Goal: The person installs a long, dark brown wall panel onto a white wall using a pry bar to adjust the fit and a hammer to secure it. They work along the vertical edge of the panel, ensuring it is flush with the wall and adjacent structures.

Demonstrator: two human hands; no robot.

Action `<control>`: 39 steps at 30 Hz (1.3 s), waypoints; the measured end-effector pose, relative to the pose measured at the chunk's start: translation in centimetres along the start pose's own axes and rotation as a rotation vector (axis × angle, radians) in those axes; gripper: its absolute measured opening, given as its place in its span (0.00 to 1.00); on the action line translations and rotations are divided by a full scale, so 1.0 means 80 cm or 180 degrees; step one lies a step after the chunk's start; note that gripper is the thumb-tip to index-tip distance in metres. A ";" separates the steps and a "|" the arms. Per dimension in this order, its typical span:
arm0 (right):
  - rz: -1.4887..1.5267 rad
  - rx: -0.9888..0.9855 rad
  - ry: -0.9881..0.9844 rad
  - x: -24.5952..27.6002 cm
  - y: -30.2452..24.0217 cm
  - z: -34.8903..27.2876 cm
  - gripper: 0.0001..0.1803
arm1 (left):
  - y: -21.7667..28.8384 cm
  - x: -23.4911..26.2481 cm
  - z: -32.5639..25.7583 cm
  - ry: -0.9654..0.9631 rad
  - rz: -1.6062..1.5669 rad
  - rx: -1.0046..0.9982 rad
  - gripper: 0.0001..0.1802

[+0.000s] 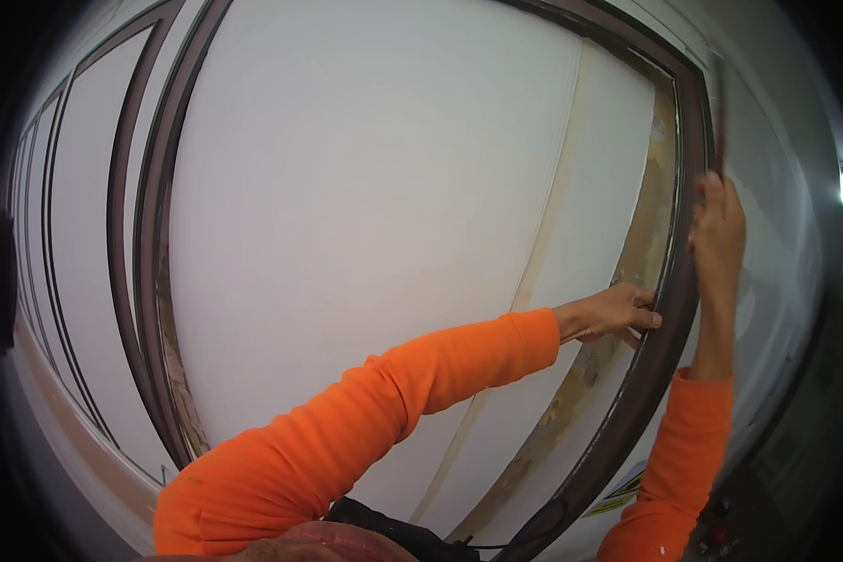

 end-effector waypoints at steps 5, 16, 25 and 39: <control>0.0146 0.1279 -0.0505 -0.116 -0.205 0.000 0.22 | 0.000 0.010 0.002 -0.0072 0.0306 -0.0106 0.34; 0.0059 0.1501 -0.0871 -0.205 -0.375 0.034 0.21 | 0.018 0.000 -0.018 -0.0661 -0.0092 -0.0090 0.36; -0.0720 0.1120 -0.1060 -0.134 -0.451 0.071 0.12 | 0.019 -0.041 -0.001 -0.1440 -0.0359 -0.0135 0.35; -0.0861 0.1474 0.0614 -0.300 -0.405 0.059 0.24 | 0.017 0.028 -0.058 -0.0544 -0.0311 -0.0304 0.34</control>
Point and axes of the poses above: each hand's wrist, its own z-axis towards the middle knuckle, its own x-axis out of the back of the hand, y = z × x, the point moved 6 cm from there along z, towards the middle knuckle, and after that the axes turned 15 degrees about -z, right-handed, at the moved point
